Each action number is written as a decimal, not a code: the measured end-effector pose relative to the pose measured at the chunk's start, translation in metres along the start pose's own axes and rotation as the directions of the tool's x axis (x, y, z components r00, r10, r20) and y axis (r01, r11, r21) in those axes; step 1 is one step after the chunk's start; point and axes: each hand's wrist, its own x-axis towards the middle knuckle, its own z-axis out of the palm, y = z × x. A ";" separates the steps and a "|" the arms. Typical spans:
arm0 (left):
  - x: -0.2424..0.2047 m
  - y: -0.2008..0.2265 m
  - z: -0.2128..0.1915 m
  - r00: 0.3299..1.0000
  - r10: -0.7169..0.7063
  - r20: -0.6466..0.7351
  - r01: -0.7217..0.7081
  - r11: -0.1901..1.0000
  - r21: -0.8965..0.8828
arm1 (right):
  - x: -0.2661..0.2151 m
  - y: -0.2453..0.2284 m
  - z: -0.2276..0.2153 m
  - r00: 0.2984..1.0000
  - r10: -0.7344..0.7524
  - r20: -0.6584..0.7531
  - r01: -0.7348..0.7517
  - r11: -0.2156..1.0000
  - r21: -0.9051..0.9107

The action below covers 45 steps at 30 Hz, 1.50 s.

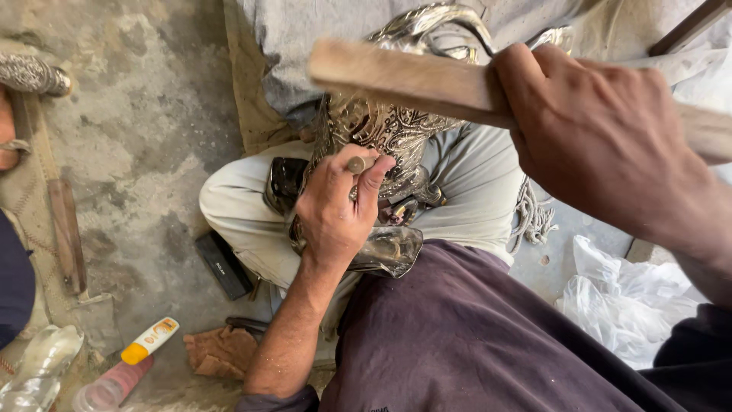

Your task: The person uses a chisel and a wooden mallet to engrave intricate patterns onto a metallic elephant figurine. They hold the figurine on their lap and repeatedly strike the chisel to create detailed designs on the surface.

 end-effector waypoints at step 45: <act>-0.007 -0.010 -0.001 0.979 -0.192 0.065 0.196 0.978 -0.067 | -0.011 -0.018 -0.009 0.999 -0.032 -0.001 0.032 0.999 0.005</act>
